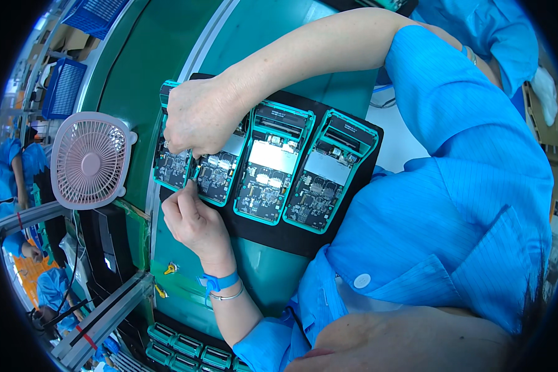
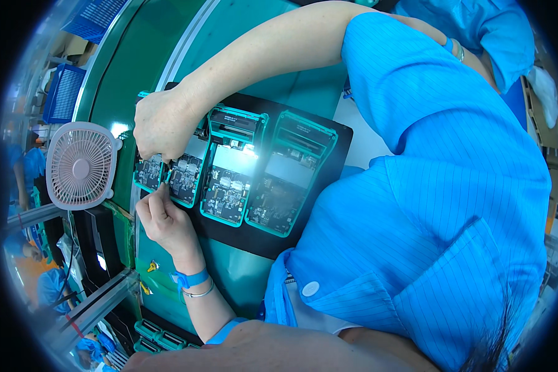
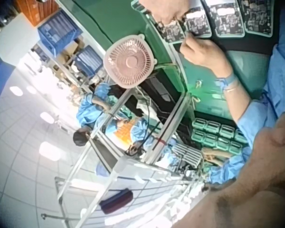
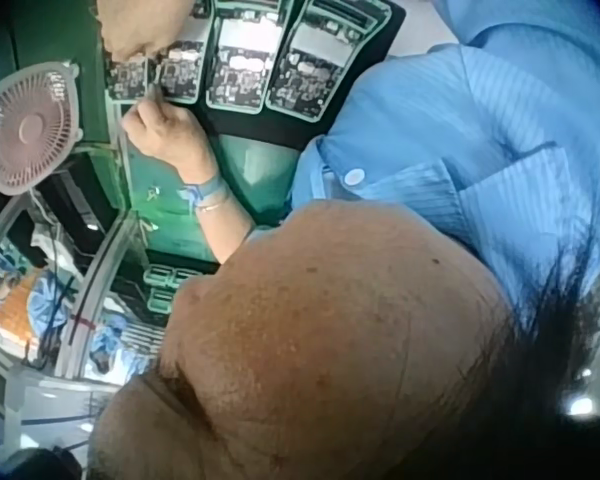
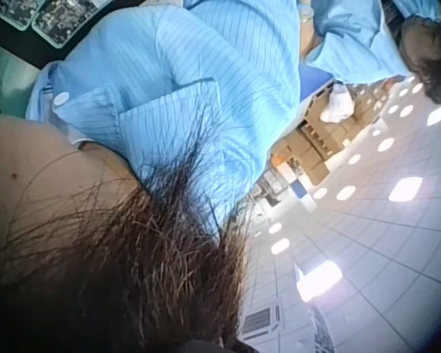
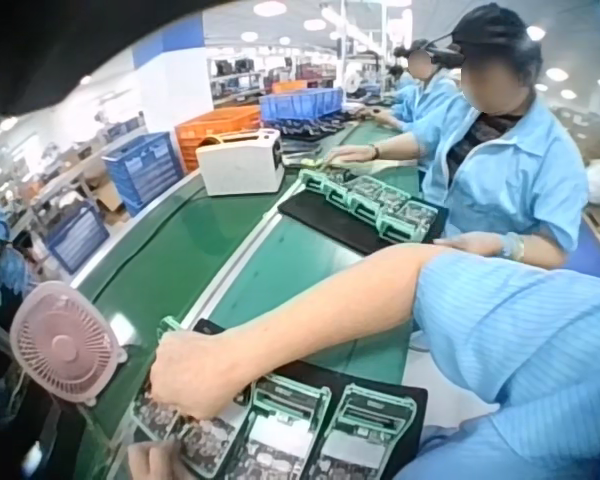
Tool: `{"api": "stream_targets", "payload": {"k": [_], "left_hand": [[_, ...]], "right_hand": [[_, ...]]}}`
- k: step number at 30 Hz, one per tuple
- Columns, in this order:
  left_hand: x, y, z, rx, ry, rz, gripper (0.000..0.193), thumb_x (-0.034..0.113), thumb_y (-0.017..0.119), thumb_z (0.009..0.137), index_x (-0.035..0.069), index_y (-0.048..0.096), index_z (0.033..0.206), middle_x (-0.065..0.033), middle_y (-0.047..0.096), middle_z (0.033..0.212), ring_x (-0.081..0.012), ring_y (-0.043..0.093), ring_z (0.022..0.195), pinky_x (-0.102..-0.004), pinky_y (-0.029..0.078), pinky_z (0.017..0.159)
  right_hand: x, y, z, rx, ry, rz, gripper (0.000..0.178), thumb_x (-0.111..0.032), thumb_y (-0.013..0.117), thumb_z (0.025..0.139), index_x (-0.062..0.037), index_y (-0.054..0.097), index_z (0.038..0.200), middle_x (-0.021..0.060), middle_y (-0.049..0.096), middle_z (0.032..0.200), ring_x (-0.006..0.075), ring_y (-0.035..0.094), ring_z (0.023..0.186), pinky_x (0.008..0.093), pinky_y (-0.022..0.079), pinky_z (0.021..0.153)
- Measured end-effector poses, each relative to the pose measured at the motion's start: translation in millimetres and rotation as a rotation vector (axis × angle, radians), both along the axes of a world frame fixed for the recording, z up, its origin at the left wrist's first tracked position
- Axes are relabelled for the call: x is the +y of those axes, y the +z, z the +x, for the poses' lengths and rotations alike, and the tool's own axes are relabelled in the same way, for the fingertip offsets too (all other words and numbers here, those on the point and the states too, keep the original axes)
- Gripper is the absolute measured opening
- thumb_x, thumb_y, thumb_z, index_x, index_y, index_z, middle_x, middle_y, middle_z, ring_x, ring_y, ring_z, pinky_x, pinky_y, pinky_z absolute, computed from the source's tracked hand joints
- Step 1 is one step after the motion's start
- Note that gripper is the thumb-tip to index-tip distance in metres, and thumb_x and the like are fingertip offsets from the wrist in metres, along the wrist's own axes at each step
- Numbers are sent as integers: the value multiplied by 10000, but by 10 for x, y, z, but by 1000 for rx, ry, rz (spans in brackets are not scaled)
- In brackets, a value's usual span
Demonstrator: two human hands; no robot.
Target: Assembling printed circuit boards into plastic device housings on an assembly line.
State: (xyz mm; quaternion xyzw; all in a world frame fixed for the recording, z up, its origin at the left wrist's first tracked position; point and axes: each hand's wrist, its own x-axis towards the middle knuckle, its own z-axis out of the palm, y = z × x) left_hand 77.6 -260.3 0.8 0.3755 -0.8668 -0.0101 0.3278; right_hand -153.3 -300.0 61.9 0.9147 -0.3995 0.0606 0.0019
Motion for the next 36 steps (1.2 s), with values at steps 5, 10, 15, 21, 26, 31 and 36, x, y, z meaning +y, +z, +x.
{"api": "stream_targets", "payload": {"k": [5,10,15,21,26,31,36], "left_hand": [[-6,0,6,9,4,12,165,-58,709,853,44,719,982,-86,622,941,-280,628,832,-400,500,714],[-1,0,5,17,2,2,153,-53,709,858,43,717,977,-88,620,933,-278,630,825,-400,500,705],[3,17,-11,13,4,6,138,-46,712,861,45,714,965,-88,618,926,-277,632,825,-399,500,702],[3,22,-3,3,0,-6,116,-55,692,898,11,730,985,-108,599,909,-267,635,799,-379,512,672],[-8,-1,3,27,-2,20,151,-65,707,850,35,713,964,-91,616,938,-286,635,839,-405,508,718],[-1,-4,4,24,5,19,153,-72,705,847,29,712,961,-94,614,943,-287,635,846,-406,511,724],[-6,-4,-10,36,-8,-12,120,-68,693,890,10,725,976,-105,606,911,-263,635,802,-379,518,682]], "right_hand": [[-8,5,11,-1,-1,10,246,-320,707,840,-99,750,941,100,728,764,291,729,743,436,573,640],[-7,1,9,15,16,-3,251,-318,702,845,-96,750,952,102,725,760,298,727,744,445,569,638],[21,26,4,20,-14,23,251,-319,697,850,-91,746,944,101,725,767,300,727,758,444,570,650],[-10,15,20,35,16,31,247,-315,699,853,-87,741,937,98,727,781,303,726,770,447,568,651],[-22,11,10,25,21,25,250,-317,713,849,-84,732,938,97,728,784,305,726,767,452,569,646],[29,109,27,102,28,50,262,-305,699,885,-61,716,978,67,722,920,283,733,824,434,579,661],[-12,30,9,46,50,22,246,-308,707,863,-83,725,961,96,732,799,295,730,783,449,577,654]]}}
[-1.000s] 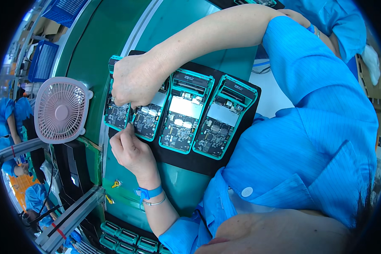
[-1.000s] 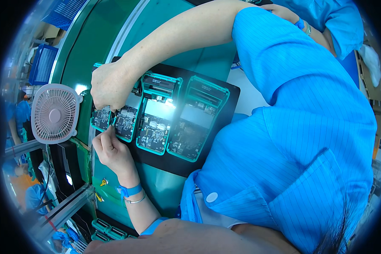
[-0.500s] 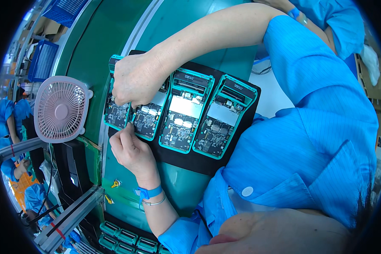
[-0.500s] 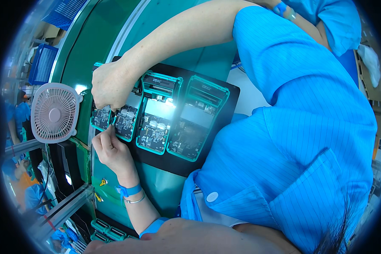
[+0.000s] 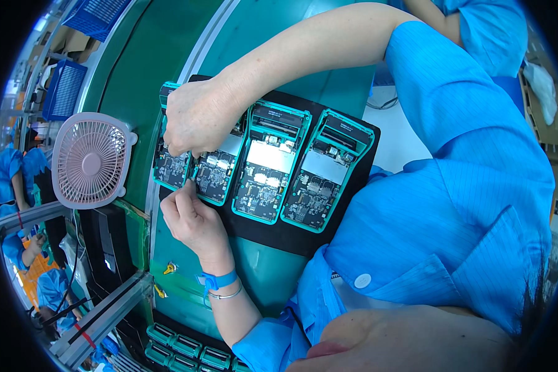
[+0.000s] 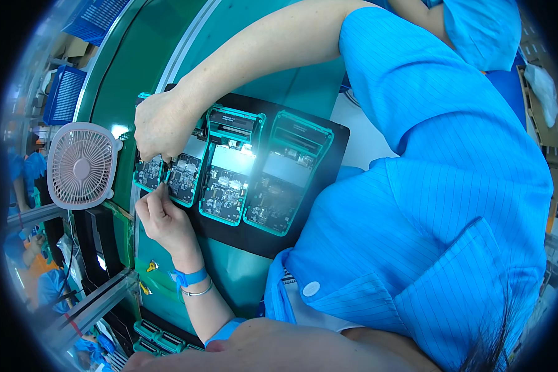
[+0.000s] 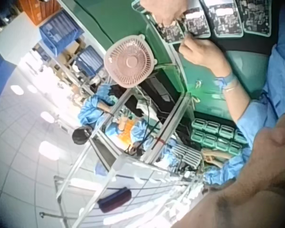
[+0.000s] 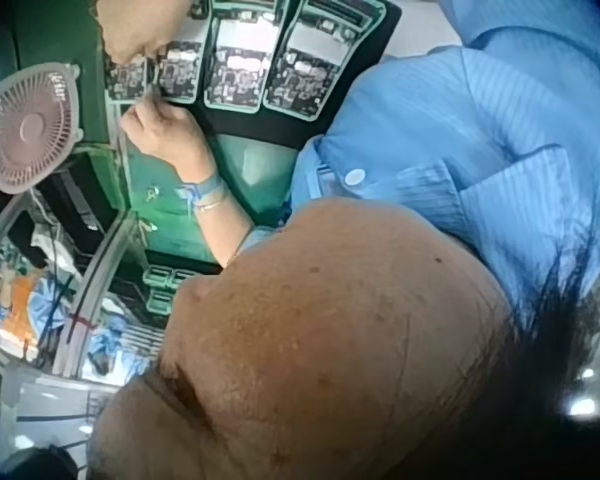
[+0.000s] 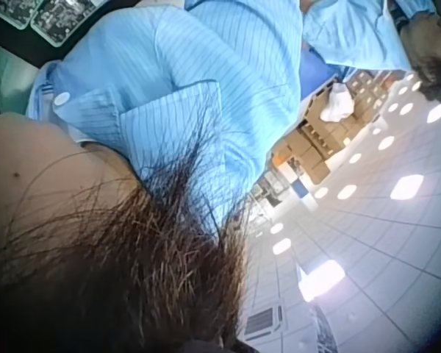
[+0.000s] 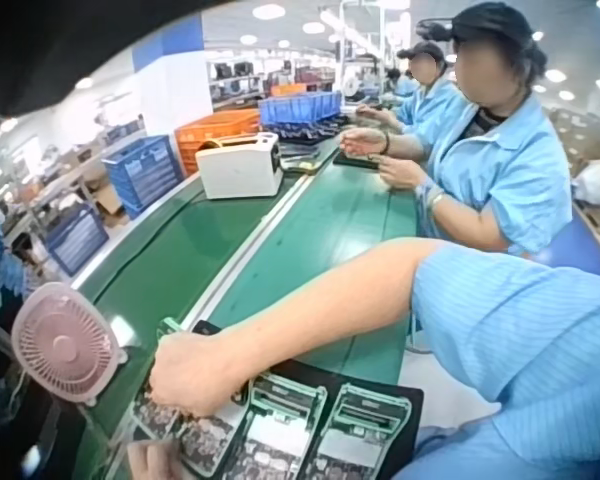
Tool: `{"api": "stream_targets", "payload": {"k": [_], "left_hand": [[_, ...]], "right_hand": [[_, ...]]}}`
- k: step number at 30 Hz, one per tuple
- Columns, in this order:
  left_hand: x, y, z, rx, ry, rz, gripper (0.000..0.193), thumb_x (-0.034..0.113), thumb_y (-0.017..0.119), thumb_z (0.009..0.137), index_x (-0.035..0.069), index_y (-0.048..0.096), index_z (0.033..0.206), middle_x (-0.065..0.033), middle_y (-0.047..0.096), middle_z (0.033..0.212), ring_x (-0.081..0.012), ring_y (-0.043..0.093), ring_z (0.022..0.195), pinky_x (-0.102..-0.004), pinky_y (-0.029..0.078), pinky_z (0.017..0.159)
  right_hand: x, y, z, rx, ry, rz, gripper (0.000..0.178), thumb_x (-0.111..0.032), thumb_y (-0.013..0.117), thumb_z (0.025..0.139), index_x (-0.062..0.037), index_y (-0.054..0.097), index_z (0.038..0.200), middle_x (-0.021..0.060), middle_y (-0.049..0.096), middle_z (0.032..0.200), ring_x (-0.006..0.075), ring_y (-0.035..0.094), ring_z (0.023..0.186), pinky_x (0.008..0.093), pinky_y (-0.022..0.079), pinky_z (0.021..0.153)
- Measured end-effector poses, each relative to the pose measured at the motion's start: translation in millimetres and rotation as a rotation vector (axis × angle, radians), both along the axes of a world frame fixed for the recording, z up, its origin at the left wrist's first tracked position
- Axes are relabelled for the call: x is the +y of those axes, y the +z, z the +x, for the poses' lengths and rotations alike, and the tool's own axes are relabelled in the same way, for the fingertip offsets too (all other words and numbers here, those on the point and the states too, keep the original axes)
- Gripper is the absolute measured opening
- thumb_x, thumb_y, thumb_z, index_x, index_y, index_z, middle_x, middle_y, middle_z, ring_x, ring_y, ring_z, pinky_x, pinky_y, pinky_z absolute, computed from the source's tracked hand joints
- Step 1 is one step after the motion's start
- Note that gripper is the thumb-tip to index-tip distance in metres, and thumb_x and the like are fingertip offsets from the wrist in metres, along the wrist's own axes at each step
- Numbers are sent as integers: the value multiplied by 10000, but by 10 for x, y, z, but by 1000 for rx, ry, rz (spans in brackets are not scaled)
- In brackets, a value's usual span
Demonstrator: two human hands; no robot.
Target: Assembling printed circuit boards into plastic device housings on an assembly line.
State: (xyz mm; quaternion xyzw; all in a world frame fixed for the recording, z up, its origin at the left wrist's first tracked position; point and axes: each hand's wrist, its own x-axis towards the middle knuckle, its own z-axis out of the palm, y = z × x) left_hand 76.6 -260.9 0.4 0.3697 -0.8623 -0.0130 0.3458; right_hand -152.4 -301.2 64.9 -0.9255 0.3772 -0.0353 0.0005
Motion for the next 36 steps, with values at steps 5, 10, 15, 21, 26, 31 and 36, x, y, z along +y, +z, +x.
{"api": "stream_targets", "payload": {"k": [5,10,15,21,26,31,36], "left_hand": [[-7,3,-7,-10,-13,-6,124,-77,705,878,7,722,967,-102,596,903,-259,632,797,-381,514,676],[-27,-19,10,-34,-21,-19,178,-94,696,839,27,713,968,-93,588,909,-272,616,812,-393,494,699],[-79,18,-21,-119,-43,-53,256,-98,680,805,63,720,999,-81,574,903,-289,577,797,-402,453,704],[-98,4,57,-173,-125,-65,227,-84,673,813,65,721,979,-91,564,884,-301,564,790,-409,444,695],[47,-6,49,60,-76,52,132,-69,706,867,16,713,967,-100,587,906,-277,616,813,-398,503,706],[407,77,83,83,-26,80,112,-63,723,880,7,715,968,-97,613,921,-245,635,818,-365,526,701],[652,53,38,116,-22,91,126,-69,730,875,6,716,975,-93,618,922,-241,640,813,-361,529,685]], "right_hand": [[-9,4,-6,-15,-15,25,241,-301,711,852,-87,727,963,99,732,802,296,729,792,451,576,663],[-26,10,-3,-25,2,18,242,-296,718,837,-91,731,964,103,729,799,303,728,794,458,573,665],[21,74,19,36,-16,29,246,-296,710,851,-85,732,977,83,730,856,295,727,815,445,573,685],[57,93,20,53,-3,15,251,-309,706,863,-87,732,978,73,734,921,303,723,836,446,563,704],[59,8,-18,-31,19,-47,264,-339,721,820,-104,734,939,89,738,820,311,720,776,458,561,667],[414,107,-110,-104,-4,-112,255,-344,725,838,-92,704,872,34,699,844,275,708,762,417,546,626],[697,103,-122,-74,-23,26,275,-355,723,833,-82,703,854,43,701,841,279,709,772,419,547,635]]}}
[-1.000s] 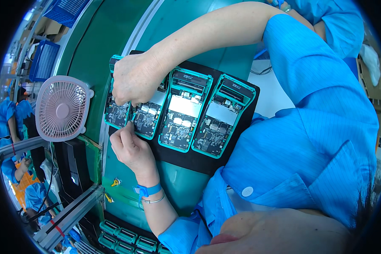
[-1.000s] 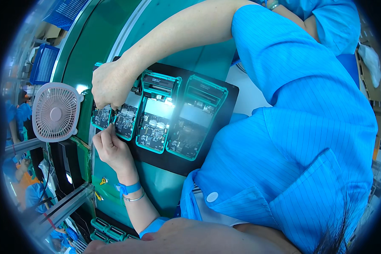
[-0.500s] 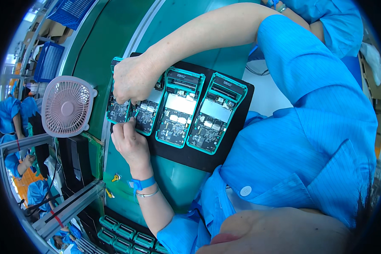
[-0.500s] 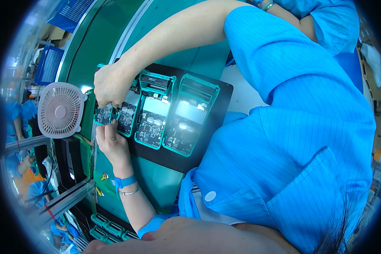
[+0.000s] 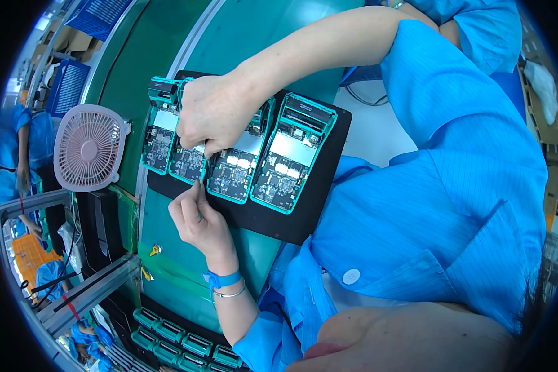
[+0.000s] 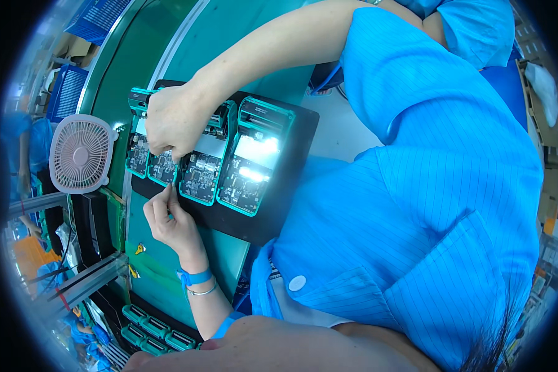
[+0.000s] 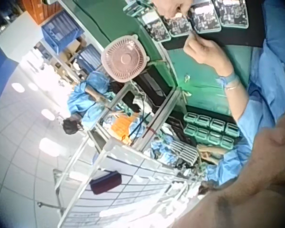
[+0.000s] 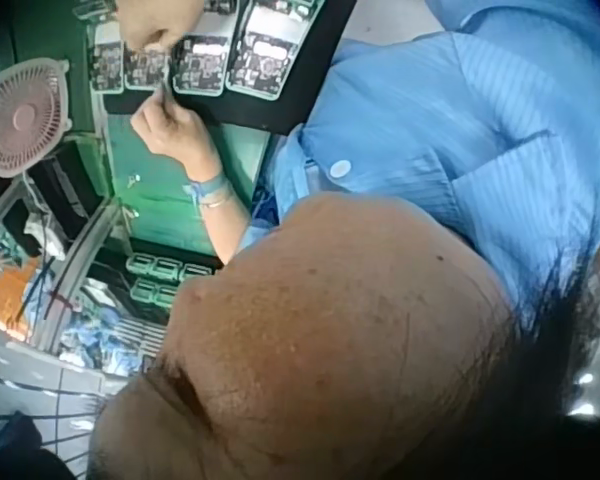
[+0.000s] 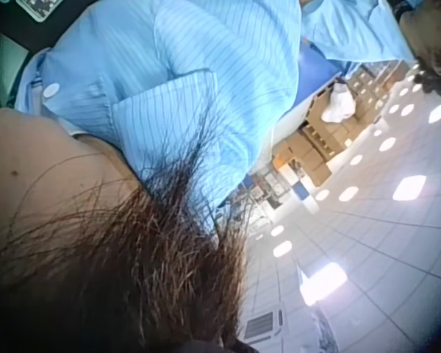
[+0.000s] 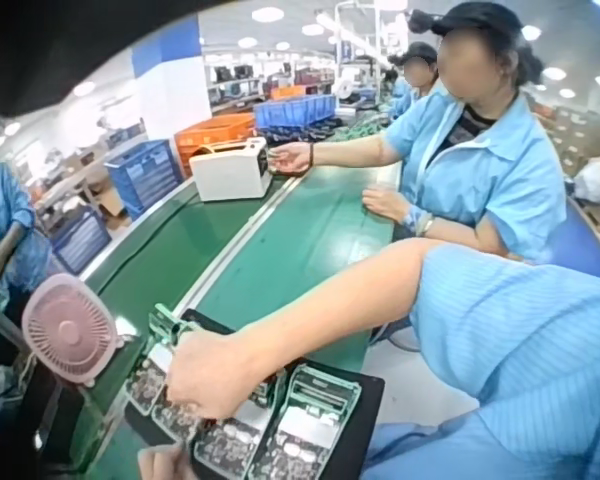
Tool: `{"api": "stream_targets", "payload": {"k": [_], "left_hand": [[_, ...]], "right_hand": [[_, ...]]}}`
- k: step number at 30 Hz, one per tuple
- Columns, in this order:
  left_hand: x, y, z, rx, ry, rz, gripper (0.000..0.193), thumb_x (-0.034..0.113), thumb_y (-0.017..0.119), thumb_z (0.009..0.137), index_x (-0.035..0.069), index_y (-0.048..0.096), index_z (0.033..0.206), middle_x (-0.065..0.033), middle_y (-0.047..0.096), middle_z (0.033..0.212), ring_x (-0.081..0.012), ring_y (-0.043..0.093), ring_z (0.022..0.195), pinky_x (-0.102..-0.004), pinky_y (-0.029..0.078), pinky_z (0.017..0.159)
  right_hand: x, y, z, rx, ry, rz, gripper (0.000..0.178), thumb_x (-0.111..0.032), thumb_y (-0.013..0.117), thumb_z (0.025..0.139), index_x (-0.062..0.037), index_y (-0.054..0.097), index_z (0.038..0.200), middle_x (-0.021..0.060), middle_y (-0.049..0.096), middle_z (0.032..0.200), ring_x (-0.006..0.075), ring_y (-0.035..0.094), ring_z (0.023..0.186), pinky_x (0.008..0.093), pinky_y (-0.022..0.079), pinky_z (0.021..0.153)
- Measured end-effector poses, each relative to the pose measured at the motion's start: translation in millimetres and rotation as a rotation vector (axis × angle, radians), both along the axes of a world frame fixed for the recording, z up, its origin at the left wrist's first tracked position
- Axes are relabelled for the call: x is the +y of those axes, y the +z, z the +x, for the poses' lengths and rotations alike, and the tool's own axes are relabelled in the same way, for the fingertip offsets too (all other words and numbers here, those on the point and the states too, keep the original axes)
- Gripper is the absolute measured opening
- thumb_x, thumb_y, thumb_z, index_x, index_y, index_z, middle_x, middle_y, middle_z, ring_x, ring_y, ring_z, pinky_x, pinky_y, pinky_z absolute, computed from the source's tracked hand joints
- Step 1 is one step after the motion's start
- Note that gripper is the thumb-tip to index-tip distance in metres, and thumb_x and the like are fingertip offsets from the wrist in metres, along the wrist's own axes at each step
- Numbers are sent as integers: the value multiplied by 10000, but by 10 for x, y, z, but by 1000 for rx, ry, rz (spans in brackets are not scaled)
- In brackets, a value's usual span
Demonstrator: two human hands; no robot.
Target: Assembling printed circuit boards into plastic device housings on an assembly line.
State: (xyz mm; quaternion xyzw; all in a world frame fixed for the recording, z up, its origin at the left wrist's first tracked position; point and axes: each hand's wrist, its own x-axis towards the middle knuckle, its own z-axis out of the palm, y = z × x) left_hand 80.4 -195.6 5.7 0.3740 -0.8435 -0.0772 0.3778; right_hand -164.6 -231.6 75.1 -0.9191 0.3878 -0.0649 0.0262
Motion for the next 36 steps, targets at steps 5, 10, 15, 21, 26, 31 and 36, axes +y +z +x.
{"api": "stream_targets", "payload": {"k": [5,10,15,21,26,31,36], "left_hand": [[25,-52,-6,-5,-27,-23,141,-79,725,873,3,718,988,-97,614,931,-244,645,826,-357,531,685],[82,-45,-37,16,-30,-26,126,-70,725,878,2,727,981,-101,624,909,-243,635,807,-357,527,694],[93,-62,-51,3,-46,-54,128,-72,726,873,0,727,978,-104,623,916,-245,639,811,-363,532,694],[101,-76,-20,-52,-51,-54,182,-72,721,856,14,725,1017,-98,621,948,-261,644,861,-371,526,720],[84,-62,-3,-30,-22,-36,194,-74,715,861,18,731,1032,-95,620,949,-257,645,860,-373,530,720],[73,-60,-32,-23,-31,-57,168,-68,715,874,14,731,1020,-99,620,940,-251,647,839,-368,534,699],[80,-64,-38,-28,-43,-73,140,-62,721,882,6,725,1004,-103,620,925,-246,648,816,-360,538,681]], "right_hand": [[80,0,54,40,-44,15,285,-366,717,843,-83,712,868,54,712,830,282,713,763,424,550,635],[104,40,66,57,-98,54,304,-384,723,835,-82,717,870,66,710,786,285,714,739,428,547,620],[79,2,58,39,-100,53,313,-393,733,825,-82,716,860,65,709,768,280,715,728,424,542,609],[82,8,82,60,-93,81,297,-378,736,834,-83,703,837,60,712,767,273,714,720,420,539,604],[95,24,68,53,-88,82,292,-372,735,841,-82,699,829,65,710,754,271,715,716,419,540,600],[81,0,82,63,-81,78,289,-371,726,847,-83,706,837,67,713,755,270,716,713,420,537,589],[82,-6,78,79,-76,73,295,-377,724,845,-82,708,840,65,711,744,267,716,712,420,533,581]]}}
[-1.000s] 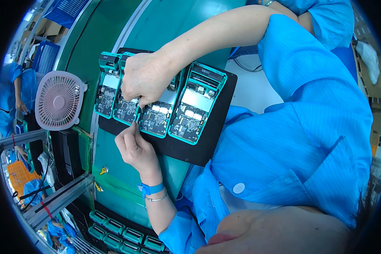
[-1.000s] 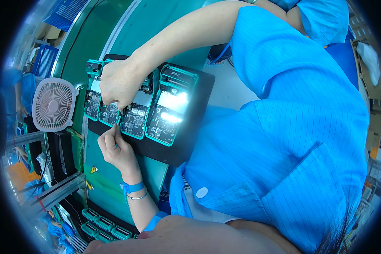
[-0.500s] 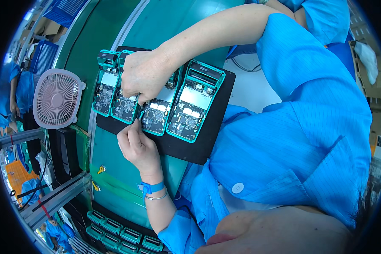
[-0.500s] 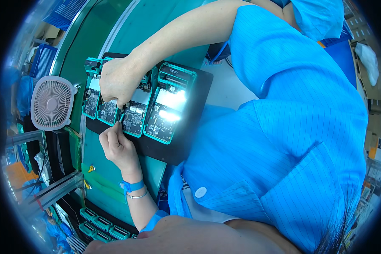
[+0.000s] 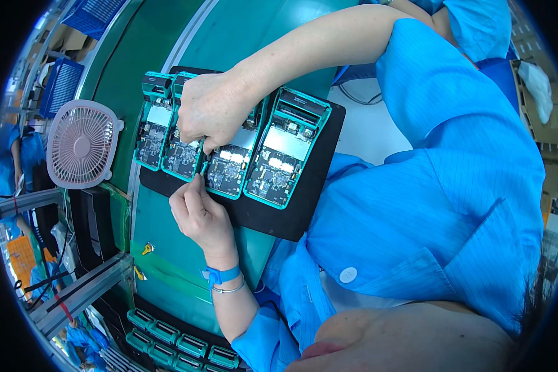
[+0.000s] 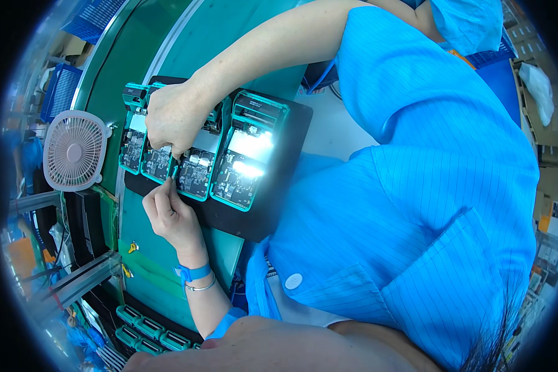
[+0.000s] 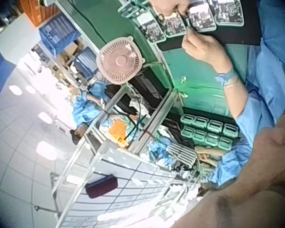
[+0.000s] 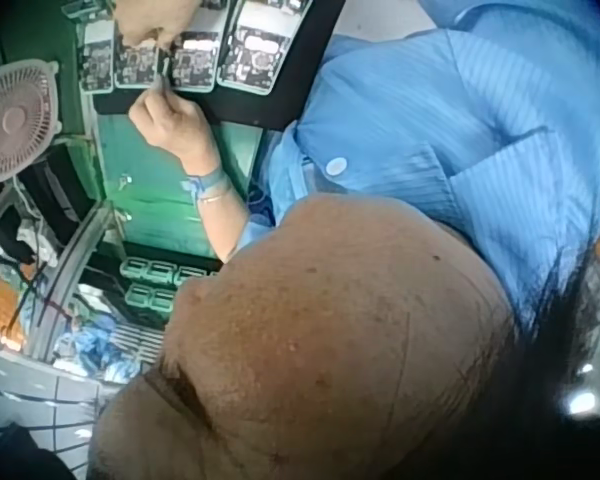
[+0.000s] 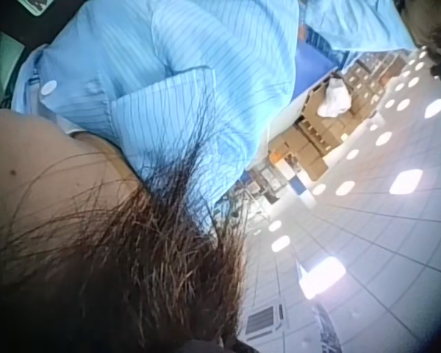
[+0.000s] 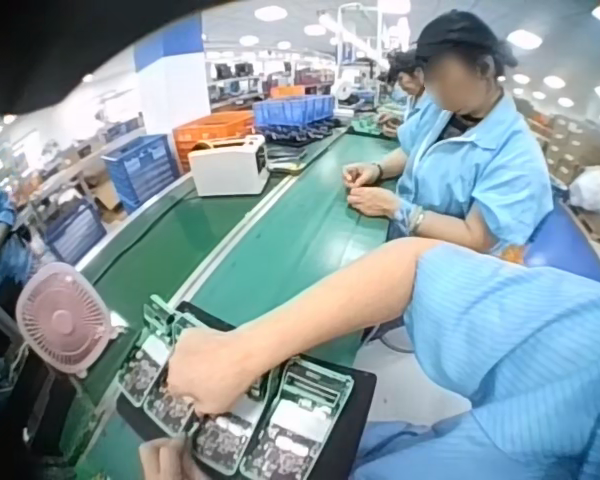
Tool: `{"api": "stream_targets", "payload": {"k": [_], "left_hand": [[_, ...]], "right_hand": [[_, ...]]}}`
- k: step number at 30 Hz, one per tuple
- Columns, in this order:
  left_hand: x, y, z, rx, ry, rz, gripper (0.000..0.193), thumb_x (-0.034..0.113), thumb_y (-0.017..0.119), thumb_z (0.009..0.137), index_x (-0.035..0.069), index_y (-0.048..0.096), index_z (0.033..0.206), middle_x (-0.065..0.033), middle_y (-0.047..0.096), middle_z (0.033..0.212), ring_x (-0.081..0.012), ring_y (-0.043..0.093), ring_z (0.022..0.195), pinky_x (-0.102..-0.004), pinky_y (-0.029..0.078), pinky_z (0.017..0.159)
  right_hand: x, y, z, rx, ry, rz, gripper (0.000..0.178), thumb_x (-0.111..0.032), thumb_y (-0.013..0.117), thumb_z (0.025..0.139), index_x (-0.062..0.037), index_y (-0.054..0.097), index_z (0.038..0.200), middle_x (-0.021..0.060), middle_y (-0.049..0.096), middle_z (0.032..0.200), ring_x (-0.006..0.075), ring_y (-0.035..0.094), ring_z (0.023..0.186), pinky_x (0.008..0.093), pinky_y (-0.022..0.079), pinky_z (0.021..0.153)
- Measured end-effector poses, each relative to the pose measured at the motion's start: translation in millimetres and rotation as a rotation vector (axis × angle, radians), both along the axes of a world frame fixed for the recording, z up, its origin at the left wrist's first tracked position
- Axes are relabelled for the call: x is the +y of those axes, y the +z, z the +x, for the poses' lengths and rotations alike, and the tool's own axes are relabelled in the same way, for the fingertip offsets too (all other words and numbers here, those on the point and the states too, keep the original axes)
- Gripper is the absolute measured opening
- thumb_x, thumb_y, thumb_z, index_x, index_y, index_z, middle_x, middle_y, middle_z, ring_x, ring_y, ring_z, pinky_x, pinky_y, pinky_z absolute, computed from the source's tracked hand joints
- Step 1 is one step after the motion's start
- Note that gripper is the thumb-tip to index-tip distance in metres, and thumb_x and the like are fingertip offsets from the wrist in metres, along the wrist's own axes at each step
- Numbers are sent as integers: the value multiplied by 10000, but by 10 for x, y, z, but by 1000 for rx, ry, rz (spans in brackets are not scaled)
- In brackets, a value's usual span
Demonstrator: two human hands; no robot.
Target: Assembling printed circuit boards into plastic device housings on an assembly line.
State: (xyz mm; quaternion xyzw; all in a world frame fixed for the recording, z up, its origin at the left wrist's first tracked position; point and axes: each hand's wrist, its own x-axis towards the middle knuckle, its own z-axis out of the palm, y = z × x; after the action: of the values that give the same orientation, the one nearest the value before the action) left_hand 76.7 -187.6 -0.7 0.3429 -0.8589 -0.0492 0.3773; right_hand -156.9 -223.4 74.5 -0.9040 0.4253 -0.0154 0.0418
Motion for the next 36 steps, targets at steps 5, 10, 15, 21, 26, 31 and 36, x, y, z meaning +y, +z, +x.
{"api": "stream_targets", "payload": {"k": [5,10,15,21,26,31,36], "left_hand": [[3,9,-12,-11,1,-5,128,-66,725,877,-1,722,988,-104,620,924,-245,648,818,-359,538,688],[-11,-1,-41,-12,-12,-9,126,-71,730,869,-5,723,977,-105,622,926,-245,650,819,-358,540,689],[12,18,-1,-28,7,-14,128,-74,733,865,-8,723,975,-105,622,926,-245,651,818,-357,541,689],[-2,3,-44,-35,-6,-18,124,-65,737,864,-4,723,971,-106,624,924,-247,653,818,-361,540,683],[34,59,29,-60,23,-23,117,-66,736,863,-5,717,961,-108,622,922,-253,653,813,-367,537,676],[-5,-9,-45,-49,-14,-21,123,-77,726,865,-8,717,967,-111,620,924,-254,654,814,-366,539,677],[5,-34,35,-56,-14,29,267,-88,695,836,37,723,1070,-90,631,987,-275,632,872,-384,499,738]], "right_hand": [[-5,-7,-16,-22,2,4,292,-375,728,837,-84,705,826,62,708,734,264,712,704,415,527,573],[-1,-19,-45,-40,-10,20,289,-371,730,831,-85,702,808,58,707,730,261,710,695,411,524,569],[-19,-4,3,-35,-1,22,287,-373,733,825,-89,701,803,63,701,712,269,703,679,418,521,562],[-13,-44,-53,-54,-7,36,305,-394,726,833,-94,698,786,57,693,692,268,695,658,414,516,556],[-31,-7,16,-69,23,26,320,-406,724,835,-93,693,776,54,686,679,268,688,642,413,508,549],[-4,-46,-63,-55,0,19,331,-415,724,840,-91,694,778,52,682,674,269,685,641,414,503,545],[-14,-29,-27,-70,11,20,344,-430,723,847,-92,701,791,54,685,677,270,687,644,413,503,545]]}}
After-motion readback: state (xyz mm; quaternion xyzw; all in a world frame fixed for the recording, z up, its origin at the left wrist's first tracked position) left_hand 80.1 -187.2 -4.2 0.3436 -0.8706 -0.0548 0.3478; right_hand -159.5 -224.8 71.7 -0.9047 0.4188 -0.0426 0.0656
